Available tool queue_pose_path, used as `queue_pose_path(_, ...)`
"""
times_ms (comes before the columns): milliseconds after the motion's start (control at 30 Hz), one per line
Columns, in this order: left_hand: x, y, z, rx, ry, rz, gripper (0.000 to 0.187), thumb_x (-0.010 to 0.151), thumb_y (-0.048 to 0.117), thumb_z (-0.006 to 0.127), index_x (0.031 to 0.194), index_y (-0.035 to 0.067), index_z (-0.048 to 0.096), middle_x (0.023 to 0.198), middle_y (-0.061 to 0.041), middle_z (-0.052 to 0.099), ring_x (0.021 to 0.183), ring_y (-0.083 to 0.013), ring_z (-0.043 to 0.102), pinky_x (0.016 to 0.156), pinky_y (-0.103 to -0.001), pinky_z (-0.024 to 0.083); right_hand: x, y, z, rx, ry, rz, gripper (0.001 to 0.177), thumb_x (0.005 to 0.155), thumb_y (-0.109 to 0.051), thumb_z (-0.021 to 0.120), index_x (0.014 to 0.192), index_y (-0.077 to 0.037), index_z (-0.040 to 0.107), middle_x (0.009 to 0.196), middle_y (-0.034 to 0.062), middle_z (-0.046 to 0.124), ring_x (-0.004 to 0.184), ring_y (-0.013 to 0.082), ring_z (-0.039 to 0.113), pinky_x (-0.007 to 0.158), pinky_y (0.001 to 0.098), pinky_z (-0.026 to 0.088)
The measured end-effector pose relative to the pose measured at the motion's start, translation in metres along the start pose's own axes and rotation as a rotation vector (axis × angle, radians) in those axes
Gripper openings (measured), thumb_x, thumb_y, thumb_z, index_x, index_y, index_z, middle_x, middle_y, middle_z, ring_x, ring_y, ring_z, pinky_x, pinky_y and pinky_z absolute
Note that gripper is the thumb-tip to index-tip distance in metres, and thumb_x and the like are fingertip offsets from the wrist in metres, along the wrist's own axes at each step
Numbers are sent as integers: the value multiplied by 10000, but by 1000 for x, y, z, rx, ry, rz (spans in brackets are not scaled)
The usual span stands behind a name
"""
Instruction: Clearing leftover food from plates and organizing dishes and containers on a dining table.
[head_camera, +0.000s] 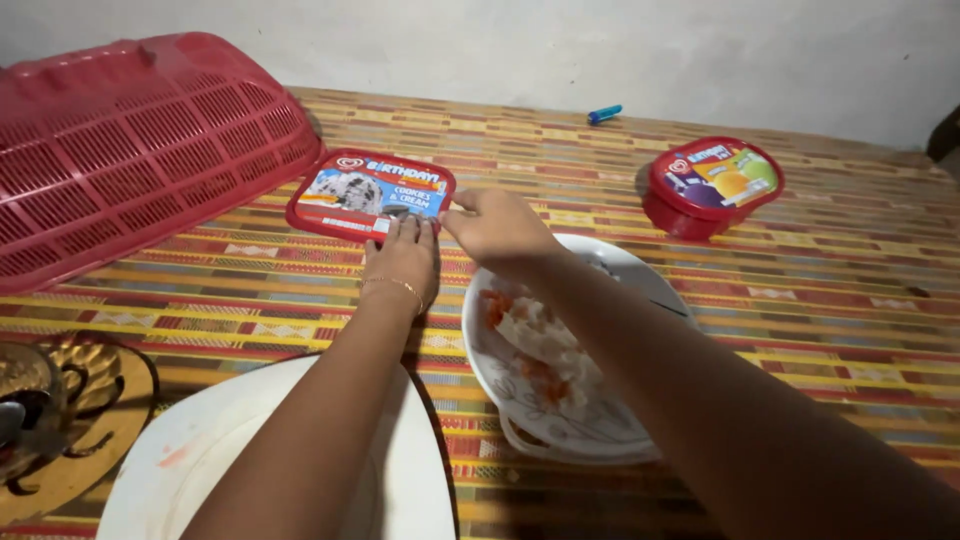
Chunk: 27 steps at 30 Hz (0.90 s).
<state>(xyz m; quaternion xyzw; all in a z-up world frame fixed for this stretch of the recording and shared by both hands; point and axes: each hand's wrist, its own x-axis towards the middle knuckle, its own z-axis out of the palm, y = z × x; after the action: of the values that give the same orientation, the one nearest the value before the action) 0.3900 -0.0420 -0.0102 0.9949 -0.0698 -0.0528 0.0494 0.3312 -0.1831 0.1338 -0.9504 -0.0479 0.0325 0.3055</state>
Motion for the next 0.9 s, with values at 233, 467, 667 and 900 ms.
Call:
queue_pose_path(233, 5, -22, 24, 107, 322, 186, 323, 975, 161, 539, 1278, 169, 651, 1315, -51, 591, 1147, -291, 661, 990, -543, 467, 5, -2, -7, 6, -43, 78, 595, 895, -548, 515, 1409, -272, 631, 1388, 80, 668, 1385, 290, 538, 1171, 479, 400)
queue_pose_path(467, -33, -16, -3, 274, 693, 439, 335, 646, 324, 759, 950, 189, 715, 894, -22, 735, 855, -237, 701, 868, -525, 402, 20, 9, 3, 97, 29, 107, 576, 893, -532, 559, 1400, -273, 647, 1271, 59, 727, 1312, 262, 603, 1121, 474, 450)
queue_pose_path(667, -65, -14, -73, 3, 577, 398, 444, 703, 407, 657, 1030, 106, 657, 987, -63, 686, 961, -305, 675, 887, -517, 392, 59, 31, 18, 710, 179, 148, 603, 853, -433, 731, 1288, -33, 613, 742, 140, 592, 577, 274, 687, 449, 463, 573)
queue_pose_path(900, -151, 29, -135, -56, 741, 522, 393, 701, 403, 702, 1006, 165, 635, 930, -3, 616, 959, -222, 637, 866, -448, 378, 15, -2, -28, 990, 406, 214, 498, 750, -154, 793, 1141, 110, 632, 797, 169, 607, 605, 333, 734, 452, 475, 614)
